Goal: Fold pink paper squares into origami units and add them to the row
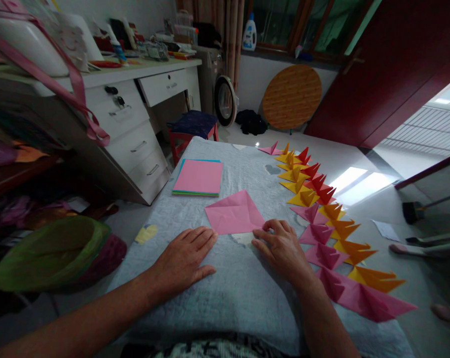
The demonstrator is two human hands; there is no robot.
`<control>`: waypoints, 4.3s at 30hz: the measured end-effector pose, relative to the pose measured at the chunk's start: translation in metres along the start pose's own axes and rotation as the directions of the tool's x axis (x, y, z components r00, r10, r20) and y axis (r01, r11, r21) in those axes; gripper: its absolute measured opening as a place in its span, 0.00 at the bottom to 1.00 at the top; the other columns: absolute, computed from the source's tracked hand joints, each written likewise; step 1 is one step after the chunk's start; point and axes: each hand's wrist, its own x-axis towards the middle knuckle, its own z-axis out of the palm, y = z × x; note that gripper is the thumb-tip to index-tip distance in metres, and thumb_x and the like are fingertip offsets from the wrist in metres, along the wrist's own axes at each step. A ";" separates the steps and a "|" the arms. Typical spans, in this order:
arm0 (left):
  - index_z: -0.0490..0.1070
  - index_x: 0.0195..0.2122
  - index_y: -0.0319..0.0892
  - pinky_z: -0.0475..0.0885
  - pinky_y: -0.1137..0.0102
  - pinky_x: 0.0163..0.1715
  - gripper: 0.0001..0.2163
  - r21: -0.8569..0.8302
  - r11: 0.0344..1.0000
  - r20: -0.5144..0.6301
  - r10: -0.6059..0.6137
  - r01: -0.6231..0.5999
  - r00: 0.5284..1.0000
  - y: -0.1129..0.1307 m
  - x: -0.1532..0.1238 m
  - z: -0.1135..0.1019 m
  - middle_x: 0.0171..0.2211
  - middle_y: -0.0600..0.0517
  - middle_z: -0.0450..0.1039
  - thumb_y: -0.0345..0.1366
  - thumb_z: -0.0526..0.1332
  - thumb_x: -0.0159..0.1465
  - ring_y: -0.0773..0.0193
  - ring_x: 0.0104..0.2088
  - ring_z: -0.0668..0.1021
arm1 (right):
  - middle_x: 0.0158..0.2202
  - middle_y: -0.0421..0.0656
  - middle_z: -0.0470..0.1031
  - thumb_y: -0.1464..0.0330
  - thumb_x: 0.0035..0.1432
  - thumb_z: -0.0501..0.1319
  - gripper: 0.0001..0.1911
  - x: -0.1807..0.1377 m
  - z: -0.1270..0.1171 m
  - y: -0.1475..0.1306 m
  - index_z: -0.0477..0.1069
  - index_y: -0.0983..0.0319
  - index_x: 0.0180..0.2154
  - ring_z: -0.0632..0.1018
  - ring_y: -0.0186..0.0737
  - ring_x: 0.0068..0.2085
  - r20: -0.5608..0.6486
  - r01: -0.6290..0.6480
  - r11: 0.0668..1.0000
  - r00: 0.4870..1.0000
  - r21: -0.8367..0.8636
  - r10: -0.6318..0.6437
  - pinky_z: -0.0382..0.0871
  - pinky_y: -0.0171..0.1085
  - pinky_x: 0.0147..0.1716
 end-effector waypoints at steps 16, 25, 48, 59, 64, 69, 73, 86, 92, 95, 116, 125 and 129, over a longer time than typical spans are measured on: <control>0.66 0.60 0.38 0.66 0.55 0.61 0.21 -0.327 0.928 -0.084 -0.216 0.177 0.973 -0.034 0.051 -0.028 0.58 0.40 0.69 0.41 0.56 0.69 0.51 0.59 0.71 | 0.44 0.53 0.76 0.67 0.65 0.55 0.17 0.007 0.019 0.013 0.74 0.66 0.50 0.71 0.52 0.46 -0.254 -0.196 0.979 0.946 0.053 0.203 0.65 0.51 0.50; 0.76 0.53 0.42 0.72 0.62 0.53 0.18 -0.452 0.857 -0.058 -0.306 0.248 0.950 -0.037 0.083 -0.010 0.47 0.45 0.75 0.28 0.56 0.63 0.57 0.49 0.77 | 0.49 0.52 0.73 0.73 0.58 0.56 0.25 0.005 0.028 0.008 0.67 0.63 0.58 0.70 0.53 0.51 -0.168 -0.124 0.983 0.975 0.135 0.146 0.65 0.52 0.51; 0.70 0.61 0.45 0.68 0.61 0.62 0.34 -0.736 0.675 -0.208 -0.159 -0.048 0.965 0.000 0.075 -0.011 0.57 0.48 0.72 0.19 0.51 0.53 0.60 0.57 0.74 | 0.56 0.50 0.72 0.83 0.54 0.49 0.41 0.011 0.030 -0.009 0.53 0.57 0.68 0.77 0.41 0.47 -0.277 0.176 0.891 0.959 0.419 -0.060 0.75 0.42 0.48; 0.77 0.49 0.41 0.76 0.65 0.45 0.17 -0.405 0.910 -0.438 -0.108 -0.089 0.892 -0.026 0.066 0.001 0.41 0.47 0.77 0.23 0.55 0.63 0.60 0.42 0.78 | 0.43 0.47 0.74 0.84 0.54 0.50 0.24 0.012 0.026 -0.004 0.72 0.61 0.46 0.77 0.41 0.43 -0.288 0.117 0.906 0.958 0.406 0.006 0.73 0.38 0.44; 0.79 0.33 0.44 0.71 0.56 0.51 0.04 -0.192 0.980 -0.464 -0.044 -0.052 0.885 -0.017 0.062 -0.008 0.50 0.45 0.73 0.30 0.64 0.62 0.51 0.50 0.72 | 0.44 0.49 0.74 0.83 0.54 0.53 0.21 0.011 0.028 -0.004 0.73 0.63 0.46 0.75 0.44 0.45 -0.179 0.031 0.934 0.983 0.355 0.035 0.70 0.42 0.48; 0.77 0.39 0.42 0.69 0.56 0.55 0.09 -0.136 0.979 -0.347 0.097 -0.152 0.933 -0.006 0.061 -0.012 0.53 0.45 0.74 0.25 0.62 0.60 0.52 0.52 0.73 | 0.43 0.47 0.75 0.80 0.56 0.56 0.16 0.009 0.026 -0.003 0.73 0.61 0.43 0.72 0.47 0.47 -0.158 -0.029 0.973 0.985 0.230 0.067 0.64 0.47 0.52; 0.75 0.41 0.41 0.73 0.62 0.47 0.08 -0.189 0.963 -0.207 0.154 -0.194 0.966 -0.003 0.063 -0.007 0.44 0.47 0.77 0.26 0.61 0.61 0.55 0.45 0.78 | 0.44 0.47 0.75 0.78 0.55 0.57 0.15 0.009 0.024 -0.003 0.74 0.60 0.42 0.71 0.48 0.49 -0.163 -0.062 0.978 0.982 0.197 0.095 0.63 0.48 0.53; 0.69 0.34 0.41 0.67 0.73 0.32 0.05 -0.517 0.855 -0.189 -0.067 -0.041 0.980 -0.002 0.064 -0.007 0.30 0.53 0.73 0.29 0.57 0.66 0.66 0.30 0.75 | 0.45 0.45 0.78 0.76 0.59 0.61 0.10 0.009 0.028 0.001 0.79 0.58 0.38 0.71 0.48 0.52 -0.183 -0.001 0.971 0.982 0.238 0.046 0.60 0.49 0.55; 0.69 0.32 0.42 0.64 0.73 0.29 0.07 -0.586 0.808 -0.128 -0.169 0.063 0.977 -0.003 0.065 -0.007 0.27 0.55 0.72 0.34 0.56 0.68 0.68 0.26 0.74 | 0.44 0.45 0.77 0.74 0.59 0.64 0.08 0.013 0.030 0.003 0.81 0.57 0.36 0.72 0.48 0.50 -0.159 -0.066 0.951 0.980 0.301 0.118 0.62 0.49 0.54; 0.68 0.31 0.42 0.64 0.73 0.29 0.08 -0.624 0.772 -0.099 -0.228 0.117 0.969 -0.004 0.066 -0.008 0.26 0.56 0.72 0.36 0.57 0.68 0.68 0.26 0.73 | 0.43 0.46 0.77 0.73 0.59 0.64 0.08 0.014 0.030 0.005 0.81 0.57 0.34 0.72 0.47 0.49 -0.140 -0.112 0.940 0.976 0.324 0.165 0.63 0.48 0.53; 0.75 0.29 0.41 0.67 0.66 0.38 0.05 -0.611 0.743 -0.081 -0.400 0.271 0.913 -0.011 0.071 -0.005 0.29 0.52 0.76 0.35 0.63 0.62 0.61 0.33 0.76 | 0.42 0.45 0.77 0.73 0.57 0.65 0.06 0.020 0.031 0.005 0.80 0.58 0.31 0.71 0.50 0.49 -0.109 -0.215 0.922 0.959 0.322 0.262 0.60 0.49 0.52; 0.75 0.29 0.42 0.64 0.57 0.46 0.08 -0.370 0.842 -0.108 -0.459 0.393 0.882 -0.007 0.073 0.003 0.34 0.49 0.77 0.39 0.65 0.62 0.54 0.41 0.74 | 0.40 0.46 0.76 0.71 0.57 0.63 0.06 0.020 0.035 0.002 0.74 0.59 0.28 0.71 0.49 0.45 -0.163 -0.251 0.928 0.939 0.276 0.303 0.61 0.48 0.48; 0.76 0.31 0.43 0.64 0.57 0.45 0.09 -0.299 0.844 -0.138 -0.500 0.445 0.855 -0.006 0.075 0.006 0.37 0.47 0.75 0.41 0.63 0.63 0.52 0.43 0.71 | 0.38 0.46 0.75 0.70 0.58 0.62 0.07 0.021 0.037 0.002 0.72 0.59 0.27 0.71 0.48 0.44 -0.197 -0.251 0.937 0.933 0.243 0.301 0.61 0.47 0.47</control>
